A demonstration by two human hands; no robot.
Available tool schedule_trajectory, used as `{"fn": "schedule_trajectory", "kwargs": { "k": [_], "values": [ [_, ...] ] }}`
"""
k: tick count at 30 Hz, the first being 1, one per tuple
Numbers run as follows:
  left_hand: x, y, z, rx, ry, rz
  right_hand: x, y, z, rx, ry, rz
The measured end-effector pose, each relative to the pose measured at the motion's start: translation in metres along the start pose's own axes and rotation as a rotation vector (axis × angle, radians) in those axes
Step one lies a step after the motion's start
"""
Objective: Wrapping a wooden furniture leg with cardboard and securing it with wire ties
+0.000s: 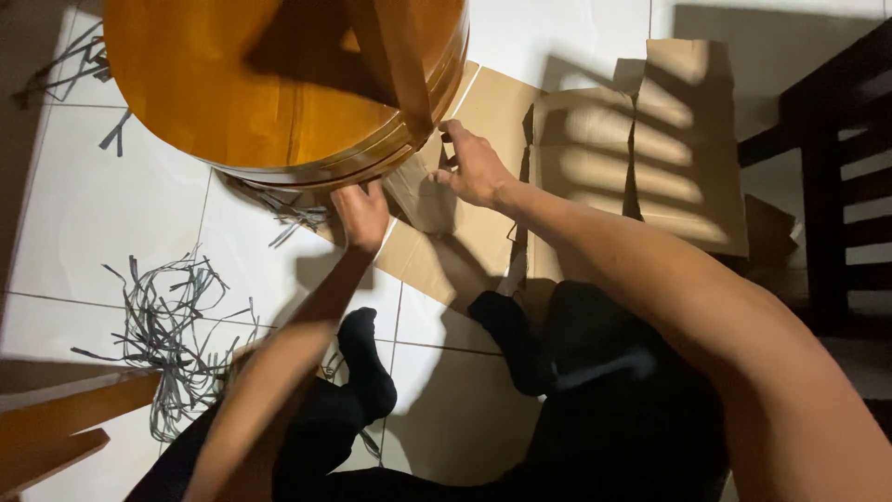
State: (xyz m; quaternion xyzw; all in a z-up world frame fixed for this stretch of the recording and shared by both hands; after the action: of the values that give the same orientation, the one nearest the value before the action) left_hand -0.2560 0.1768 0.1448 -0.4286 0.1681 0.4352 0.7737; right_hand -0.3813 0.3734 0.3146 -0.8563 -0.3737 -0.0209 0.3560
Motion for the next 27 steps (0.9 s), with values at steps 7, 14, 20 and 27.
{"fn": "schedule_trajectory", "kwargs": {
  "k": [7,14,20,27],
  "values": [
    [0.042,0.056,0.001,0.074,-0.346,0.095,0.01,0.001,-0.011,-0.074,-0.015,-0.015],
    [0.023,-0.015,0.129,0.276,-0.327,-0.166,0.009,0.004,-0.012,0.072,-0.023,0.043],
    [0.027,0.031,0.09,0.204,-0.418,-0.262,0.007,0.013,-0.014,0.093,0.054,0.115],
    [-0.013,0.018,0.073,0.294,-0.328,-0.436,0.005,0.021,-0.009,0.122,0.141,0.144]
  ]
}}
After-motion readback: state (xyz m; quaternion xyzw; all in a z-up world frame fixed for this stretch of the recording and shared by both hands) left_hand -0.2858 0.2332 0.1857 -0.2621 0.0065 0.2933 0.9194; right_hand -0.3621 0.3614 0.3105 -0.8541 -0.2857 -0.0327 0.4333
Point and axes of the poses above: each hand's wrist, its own x-axis away from the middle knuckle, its own y-axis out of the palm, z = x × y, the point moved 1 cm from there along -x, towards the middle knuckle, and after that the axes turned 12 degrees about y, right-handed, at the moved point
